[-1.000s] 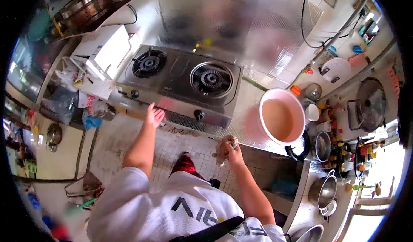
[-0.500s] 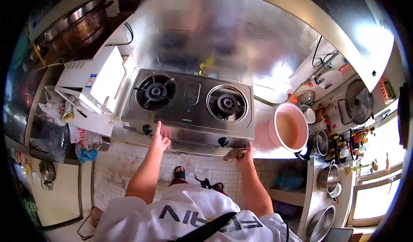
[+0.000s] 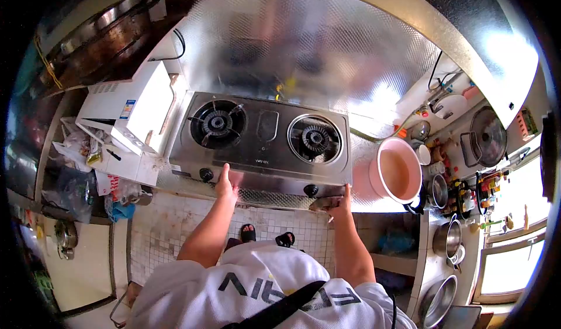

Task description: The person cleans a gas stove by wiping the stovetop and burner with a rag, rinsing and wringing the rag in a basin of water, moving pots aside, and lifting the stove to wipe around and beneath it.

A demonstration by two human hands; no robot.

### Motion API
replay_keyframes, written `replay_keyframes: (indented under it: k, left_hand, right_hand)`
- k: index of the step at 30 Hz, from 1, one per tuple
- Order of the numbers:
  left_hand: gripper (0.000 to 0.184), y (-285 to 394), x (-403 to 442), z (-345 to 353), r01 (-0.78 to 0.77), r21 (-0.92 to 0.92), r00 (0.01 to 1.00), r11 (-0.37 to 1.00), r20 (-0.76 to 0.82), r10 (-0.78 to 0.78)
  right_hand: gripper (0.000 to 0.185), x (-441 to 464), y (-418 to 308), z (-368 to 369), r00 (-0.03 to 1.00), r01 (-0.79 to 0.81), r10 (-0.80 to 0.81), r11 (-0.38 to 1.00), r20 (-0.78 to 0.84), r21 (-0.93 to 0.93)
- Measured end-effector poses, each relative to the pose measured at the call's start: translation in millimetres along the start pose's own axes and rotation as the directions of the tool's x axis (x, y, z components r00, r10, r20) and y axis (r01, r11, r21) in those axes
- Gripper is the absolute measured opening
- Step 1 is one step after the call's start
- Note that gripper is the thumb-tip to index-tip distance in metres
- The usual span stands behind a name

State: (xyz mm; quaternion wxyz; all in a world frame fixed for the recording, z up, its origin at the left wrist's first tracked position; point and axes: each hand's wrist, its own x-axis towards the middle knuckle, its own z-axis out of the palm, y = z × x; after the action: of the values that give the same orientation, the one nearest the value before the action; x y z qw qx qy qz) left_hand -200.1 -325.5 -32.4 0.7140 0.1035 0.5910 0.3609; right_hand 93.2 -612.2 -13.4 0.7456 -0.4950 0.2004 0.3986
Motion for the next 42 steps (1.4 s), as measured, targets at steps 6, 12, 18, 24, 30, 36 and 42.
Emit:
replay_keyframes:
  k: [6, 12, 18, 24, 30, 36, 42]
  left_hand:
    - [0.069, -28, -3, -28, -0.004, 0.034, 0.997, 0.999, 0.081, 0.001]
    - [0.063, -36, -1, -44, -0.02, -0.042, 0.986, 0.999, 0.164, 0.026]
    - [0.054, -19, -25, -43, -0.08, -0.075, 0.979, 0.994, 0.18, 0.093]
    - [0.033, 5, -48, -38, -0.148, -0.13, 0.942, 0.98, 0.282, 0.18]
    - [0.017, 28, -54, -31, -0.194, -0.131, 0.903, 0.972, 0.364, 0.229]
    - [0.019, 39, -74, 2, -0.087, -0.363, 0.925, 0.928, 0.316, 0.21]
    - [0.031, 7, -98, 41, -0.015, -0.101, 0.915, 0.995, 0.399, 0.054]
  right_hand:
    - [0.066, -1, -10, 0, 0.986, -0.06, 0.068, 0.997, -0.155, 0.052]
    - [0.078, 27, 4, -37, 0.999, 0.039, -0.039, 0.999, 0.027, -0.001]
    - [0.067, 8, 11, -31, 0.983, 0.182, -0.184, 0.975, -0.001, 0.124]
    - [0.062, -11, 2, -7, 0.961, 0.27, -0.251, 0.943, -0.117, 0.194]
    - [0.071, -30, -26, 30, 0.956, 0.293, -0.271, 0.906, -0.113, 0.305]
    - [0.074, -41, -48, 58, 0.962, 0.272, -0.259, 0.873, -0.09, 0.405]
    - [0.074, -27, -52, 55, 0.941, 0.331, -0.33, 0.864, -0.068, 0.379]
